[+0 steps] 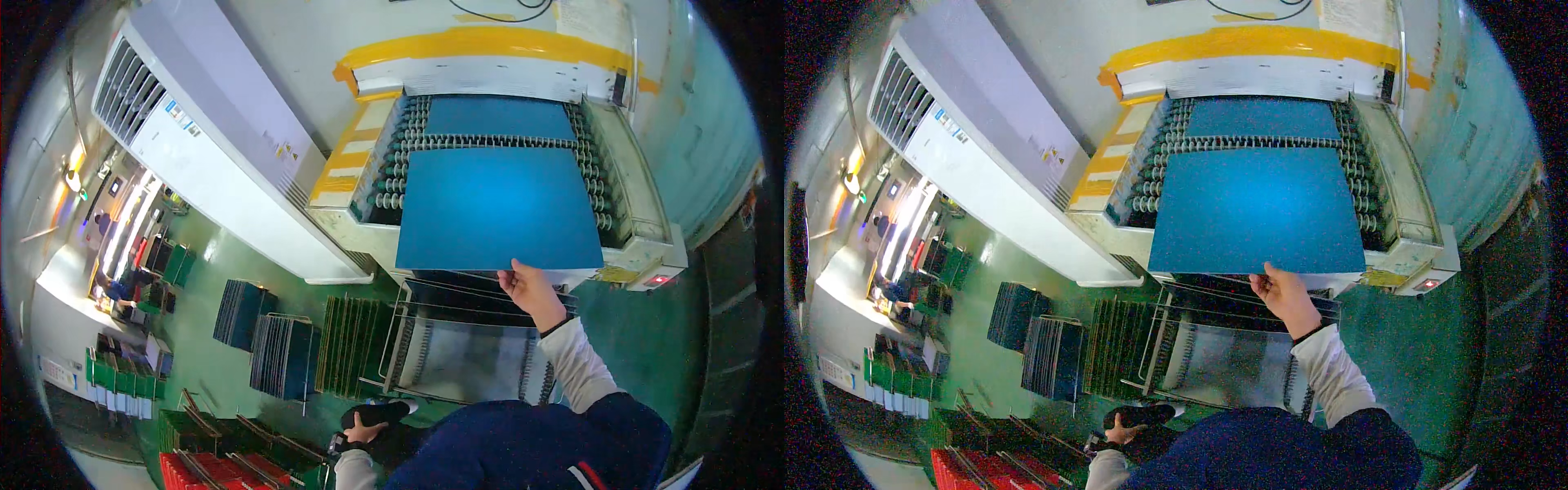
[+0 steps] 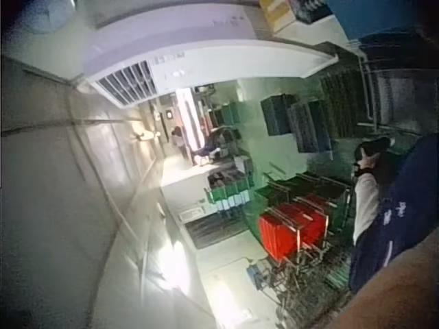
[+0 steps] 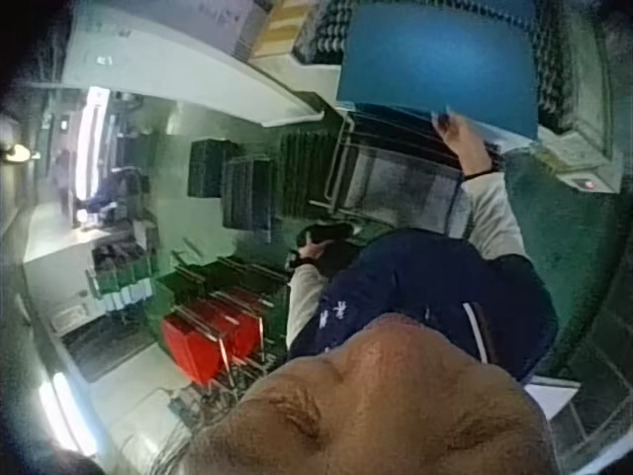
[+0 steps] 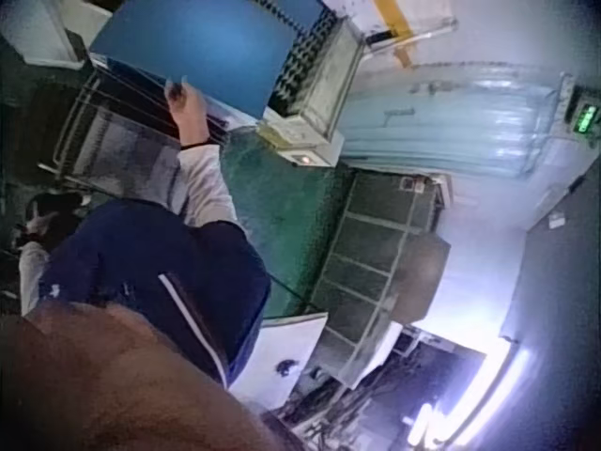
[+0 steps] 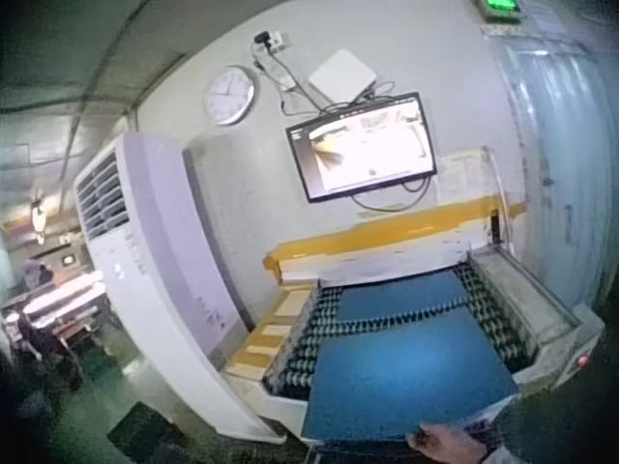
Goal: Sorting and loading flat industrial sheets into a vertical storage rack within a fabrication facility.
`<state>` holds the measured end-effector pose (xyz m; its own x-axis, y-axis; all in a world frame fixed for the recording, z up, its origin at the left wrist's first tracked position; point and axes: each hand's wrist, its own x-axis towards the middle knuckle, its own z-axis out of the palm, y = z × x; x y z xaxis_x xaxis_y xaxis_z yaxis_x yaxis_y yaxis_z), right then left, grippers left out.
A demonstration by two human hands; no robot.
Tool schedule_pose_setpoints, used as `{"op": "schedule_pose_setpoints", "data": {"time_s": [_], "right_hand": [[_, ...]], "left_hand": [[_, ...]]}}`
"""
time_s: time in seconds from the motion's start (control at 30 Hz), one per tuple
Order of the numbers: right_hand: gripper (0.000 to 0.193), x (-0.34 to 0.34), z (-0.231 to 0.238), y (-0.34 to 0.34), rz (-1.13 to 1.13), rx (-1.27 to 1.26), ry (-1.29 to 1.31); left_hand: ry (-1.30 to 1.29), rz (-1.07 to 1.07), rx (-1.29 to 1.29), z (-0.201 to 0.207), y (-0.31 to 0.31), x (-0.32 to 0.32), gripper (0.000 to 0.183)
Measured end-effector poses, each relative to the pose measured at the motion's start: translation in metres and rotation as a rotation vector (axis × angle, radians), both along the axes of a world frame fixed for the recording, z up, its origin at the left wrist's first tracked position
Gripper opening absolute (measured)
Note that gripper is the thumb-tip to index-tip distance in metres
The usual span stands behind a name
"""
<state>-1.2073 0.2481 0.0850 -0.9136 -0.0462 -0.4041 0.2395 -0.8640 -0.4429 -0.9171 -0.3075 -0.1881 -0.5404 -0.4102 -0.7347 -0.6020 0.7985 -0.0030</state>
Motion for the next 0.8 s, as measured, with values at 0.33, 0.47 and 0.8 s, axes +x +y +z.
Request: {"op": "schedule_pose_setpoints", "data": {"time_s": [0.33,0.47,0.8], "right_hand": [[0.026,-0.029,0.005,0.019,0.115,0.183,-0.003],[0.035,-0.036,-0.001,0.025,0.261,0.233,-0.022],[0.037,-0.045,-0.005,0.030,0.198,0.236,-0.014]], "left_hand": [[-0.026,0.196,0.003,0.116,0.064,-0.034,0.127],[-0.026,0.207,0.003,0.133,0.074,-0.040,0.128],[-0.002,0.237,0.025,0.138,0.082,-0.045,0.127]]}}
